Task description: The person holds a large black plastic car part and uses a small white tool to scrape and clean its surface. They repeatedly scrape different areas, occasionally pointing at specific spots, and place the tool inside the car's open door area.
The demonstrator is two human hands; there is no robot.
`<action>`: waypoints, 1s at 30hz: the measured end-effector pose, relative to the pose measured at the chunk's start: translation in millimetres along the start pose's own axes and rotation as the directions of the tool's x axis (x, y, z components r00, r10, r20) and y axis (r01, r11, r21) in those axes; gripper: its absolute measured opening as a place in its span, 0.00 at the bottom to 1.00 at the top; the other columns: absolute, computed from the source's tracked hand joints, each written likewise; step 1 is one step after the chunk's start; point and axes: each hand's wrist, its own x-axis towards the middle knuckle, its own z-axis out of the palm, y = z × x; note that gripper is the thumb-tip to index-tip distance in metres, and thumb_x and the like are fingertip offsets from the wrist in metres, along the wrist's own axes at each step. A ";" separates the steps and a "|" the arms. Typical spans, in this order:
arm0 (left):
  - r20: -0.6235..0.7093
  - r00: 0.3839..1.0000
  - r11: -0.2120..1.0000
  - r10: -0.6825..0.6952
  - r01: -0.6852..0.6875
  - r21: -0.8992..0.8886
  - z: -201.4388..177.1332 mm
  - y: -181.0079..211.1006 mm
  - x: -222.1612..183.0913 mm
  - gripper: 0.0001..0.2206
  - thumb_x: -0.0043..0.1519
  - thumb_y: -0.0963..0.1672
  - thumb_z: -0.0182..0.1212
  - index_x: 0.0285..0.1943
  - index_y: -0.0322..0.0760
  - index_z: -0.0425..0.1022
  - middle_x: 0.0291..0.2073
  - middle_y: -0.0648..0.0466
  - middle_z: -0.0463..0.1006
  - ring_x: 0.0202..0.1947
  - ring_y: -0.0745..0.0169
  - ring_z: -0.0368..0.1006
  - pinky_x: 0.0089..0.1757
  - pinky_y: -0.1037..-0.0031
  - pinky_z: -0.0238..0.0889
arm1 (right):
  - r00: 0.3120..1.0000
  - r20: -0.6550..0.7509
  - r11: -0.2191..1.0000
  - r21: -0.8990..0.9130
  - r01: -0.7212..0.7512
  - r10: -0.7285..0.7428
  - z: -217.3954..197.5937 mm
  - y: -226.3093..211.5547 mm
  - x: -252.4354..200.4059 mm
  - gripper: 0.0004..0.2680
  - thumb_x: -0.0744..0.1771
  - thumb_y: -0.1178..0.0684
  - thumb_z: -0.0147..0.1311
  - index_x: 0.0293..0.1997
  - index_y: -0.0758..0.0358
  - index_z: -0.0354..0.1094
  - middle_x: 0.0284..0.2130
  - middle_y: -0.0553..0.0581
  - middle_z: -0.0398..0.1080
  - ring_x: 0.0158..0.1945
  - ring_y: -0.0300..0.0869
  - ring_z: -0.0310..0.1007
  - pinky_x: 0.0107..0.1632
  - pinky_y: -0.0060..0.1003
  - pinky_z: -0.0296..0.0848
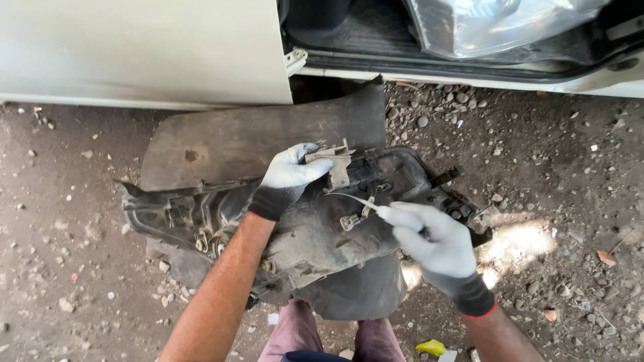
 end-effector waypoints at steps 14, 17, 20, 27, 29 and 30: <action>-0.030 0.998 0.998 0.050 -0.048 0.051 -2.0 -8.6 1.0 0.18 0.57 0.38 0.69 0.56 0.23 0.75 0.45 0.52 0.82 0.43 0.70 0.76 0.47 0.77 0.70 | 0.957 0.164 0.105 0.975 -0.194 0.237 -5.0 78.6 82.1 0.13 0.71 0.53 0.54 0.57 0.73 0.65 0.42 0.63 0.74 0.39 0.48 0.74 0.43 0.44 0.72; -0.049 0.998 0.993 0.037 -0.031 0.111 3.3 2.8 -2.1 0.18 0.57 0.38 0.69 0.56 0.24 0.75 0.46 0.52 0.82 0.44 0.70 0.75 0.48 0.78 0.70 | 0.981 0.185 -0.024 0.983 -0.184 0.065 -1.8 59.3 100.5 0.15 0.71 0.54 0.55 0.63 0.72 0.64 0.41 0.63 0.73 0.42 0.48 0.75 0.46 0.45 0.73; -0.047 0.998 0.994 0.034 -0.029 0.107 2.6 -1.8 -2.1 0.18 0.57 0.38 0.69 0.56 0.24 0.74 0.46 0.52 0.82 0.45 0.70 0.75 0.48 0.77 0.69 | 0.981 0.190 -0.018 0.982 -0.190 -0.030 -4.0 31.3 115.1 0.17 0.69 0.55 0.56 0.66 0.69 0.62 0.43 0.62 0.73 0.44 0.48 0.75 0.48 0.47 0.75; 0.073 0.996 0.963 -0.050 0.067 -0.262 1.5 -0.6 -0.4 0.20 0.56 0.38 0.68 0.57 0.23 0.72 0.46 0.51 0.82 0.45 0.67 0.77 0.49 0.74 0.71 | 0.932 0.345 0.188 0.928 -0.321 -0.111 -12.4 34.0 174.7 0.23 0.65 0.60 0.59 0.68 0.70 0.59 0.45 0.60 0.73 0.48 0.47 0.75 0.55 0.50 0.77; 0.008 0.999 0.992 -0.032 0.033 -0.122 -3.2 -14.6 2.9 0.19 0.56 0.37 0.68 0.57 0.24 0.73 0.46 0.52 0.81 0.45 0.68 0.76 0.49 0.75 0.70 | 0.931 0.355 0.224 0.917 -0.329 -0.084 -20.1 37.8 204.2 0.23 0.63 0.61 0.58 0.66 0.68 0.60 0.45 0.58 0.73 0.47 0.46 0.76 0.53 0.49 0.78; -0.034 0.999 0.999 -0.014 0.015 0.033 -7.2 -17.7 10.8 0.19 0.57 0.36 0.69 0.57 0.25 0.74 0.46 0.53 0.81 0.45 0.70 0.75 0.49 0.77 0.69 | 0.940 0.339 0.257 0.913 -0.317 -0.046 -24.7 38.9 223.9 0.23 0.60 0.62 0.57 0.64 0.67 0.62 0.45 0.56 0.73 0.45 0.45 0.77 0.52 0.49 0.80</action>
